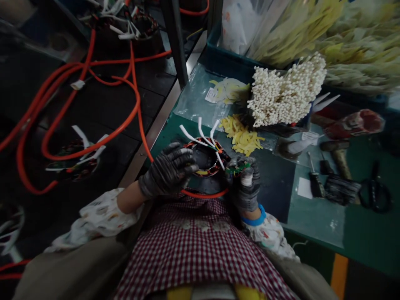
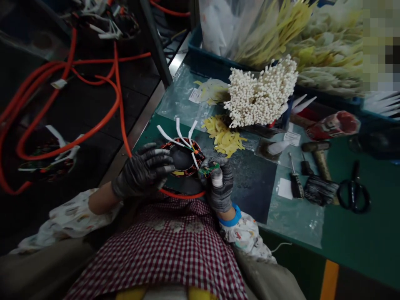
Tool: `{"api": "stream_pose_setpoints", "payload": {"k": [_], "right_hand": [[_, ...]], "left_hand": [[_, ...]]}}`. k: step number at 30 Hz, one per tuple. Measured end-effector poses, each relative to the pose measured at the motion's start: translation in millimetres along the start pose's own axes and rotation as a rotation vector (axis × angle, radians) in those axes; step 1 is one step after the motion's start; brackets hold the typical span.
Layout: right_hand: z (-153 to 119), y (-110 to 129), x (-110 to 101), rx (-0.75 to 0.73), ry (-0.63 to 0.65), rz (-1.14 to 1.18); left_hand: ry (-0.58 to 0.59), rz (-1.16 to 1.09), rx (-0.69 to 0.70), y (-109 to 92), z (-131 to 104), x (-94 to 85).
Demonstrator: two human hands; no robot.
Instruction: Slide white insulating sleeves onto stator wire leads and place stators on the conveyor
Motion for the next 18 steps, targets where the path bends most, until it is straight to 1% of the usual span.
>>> {"api": "stream_pose_setpoints", "payload": {"k": [2, 4, 5, 8, 10, 12, 13, 14, 16, 17, 18], "right_hand": [[0.4, 7.2, 3.2, 0.011, 0.049, 0.025], [3.5, 17.2, 7.5, -0.016, 0.125, 0.01], [6.2, 22.4, 9.3, -0.038, 0.163, -0.036], [18.3, 35.6, 10.8, -0.115, 0.246, -0.268], [26.8, 41.1, 8.7, -0.175, 0.298, -0.421], [32.4, 44.0, 6.2, -0.225, 0.362, -0.568], [33.8, 44.6, 5.6, -0.24, 0.4, -0.637], [34.2, 44.7, 5.8, -0.252, 0.437, -0.703], [33.2, 43.6, 8.5, -0.272, 0.498, -0.823], [32.5, 42.4, 10.6, -0.276, 0.523, -0.873], [32.1, 40.7, 12.8, -0.278, 0.542, -0.914]], "left_hand": [[-0.038, 0.049, 0.003, -1.4, -5.9, 9.7], [-0.066, 0.106, 0.004, -5.4, -7.3, 21.3], [-0.078, 0.121, -0.018, -8.3, -6.2, 27.0], [-0.074, 0.108, -0.152, -18.1, 2.9, 39.4], [-0.085, 0.052, -0.198, -24.5, 9.7, 40.0], [-0.166, -0.101, -0.185, -30.9, 12.9, 34.2], [-0.23, -0.215, -0.208, -33.7, 12.5, 29.9], [-0.309, -0.33, -0.264, -35.9, 10.7, 25.6], [-0.447, -0.508, -0.476, -36.8, 3.9, 19.7], [-0.483, -0.557, -0.6, -34.8, 0.1, 18.8], [-0.477, -0.591, -0.697, -30.8, -3.1, 19.3]]}}
Point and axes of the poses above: each hand's wrist, its own z-axis towards the middle knuckle, its own x-axis out of the palm, y = z × x, the point moved 1 cm from there along z, towards the middle knuckle, and after that the axes turned 8 degrees about y, right-handed, at the moved point
